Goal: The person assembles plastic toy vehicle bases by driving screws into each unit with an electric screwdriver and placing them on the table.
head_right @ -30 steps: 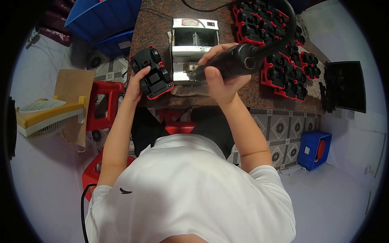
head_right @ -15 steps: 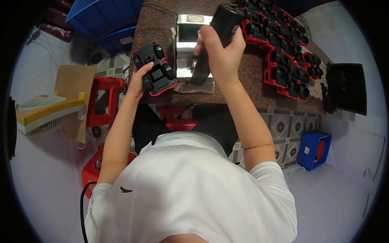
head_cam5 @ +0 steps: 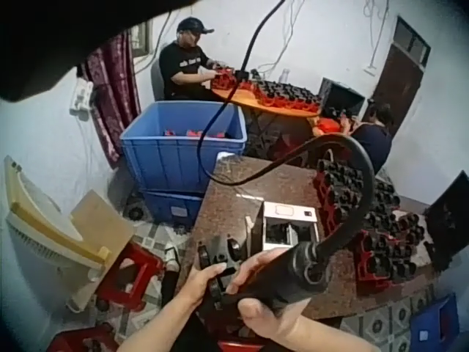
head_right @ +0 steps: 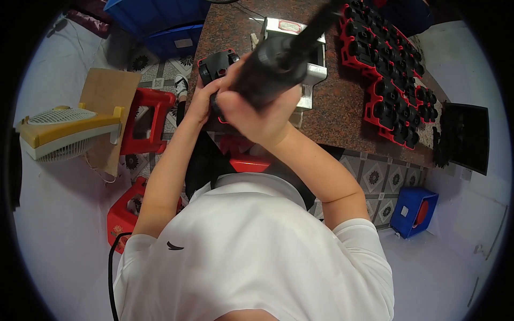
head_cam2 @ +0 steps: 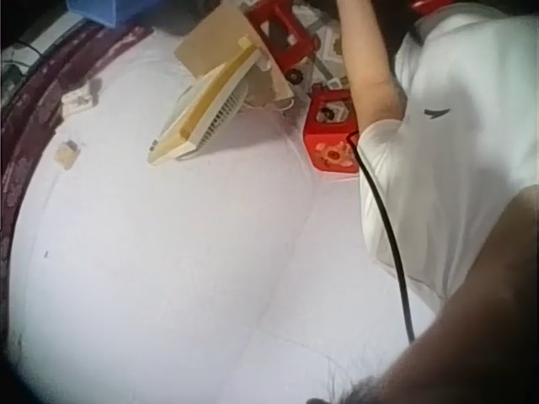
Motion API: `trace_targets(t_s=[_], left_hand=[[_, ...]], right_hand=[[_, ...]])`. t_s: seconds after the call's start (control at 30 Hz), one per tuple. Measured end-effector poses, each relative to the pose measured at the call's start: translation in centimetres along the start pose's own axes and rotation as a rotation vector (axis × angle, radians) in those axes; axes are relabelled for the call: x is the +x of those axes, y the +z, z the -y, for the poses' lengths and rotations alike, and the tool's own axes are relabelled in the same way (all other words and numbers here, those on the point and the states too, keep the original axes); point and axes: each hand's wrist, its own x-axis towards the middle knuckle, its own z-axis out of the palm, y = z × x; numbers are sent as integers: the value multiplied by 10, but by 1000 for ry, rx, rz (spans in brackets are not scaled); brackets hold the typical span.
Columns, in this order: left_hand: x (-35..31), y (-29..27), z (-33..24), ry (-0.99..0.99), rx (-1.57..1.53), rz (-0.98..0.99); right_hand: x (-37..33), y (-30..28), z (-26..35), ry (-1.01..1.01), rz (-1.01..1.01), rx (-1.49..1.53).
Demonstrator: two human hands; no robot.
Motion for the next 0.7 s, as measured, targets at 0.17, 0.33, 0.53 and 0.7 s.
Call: trace_targets(t_s=[0.17,0.33,0.53,0.7], left_hand=[[1,-3,2,-12,-70,41],[-3,5,-7,60,-33,3],[5,5,1,-14,-4,30],[-1,-5,-6,-52,1,57]], right_hand=[[3,21,5,120,291,-140],[10,20,1,62,203,-312],[-3,14,-1,39,150,-235],[27,-26,35,-58,-77,121]])
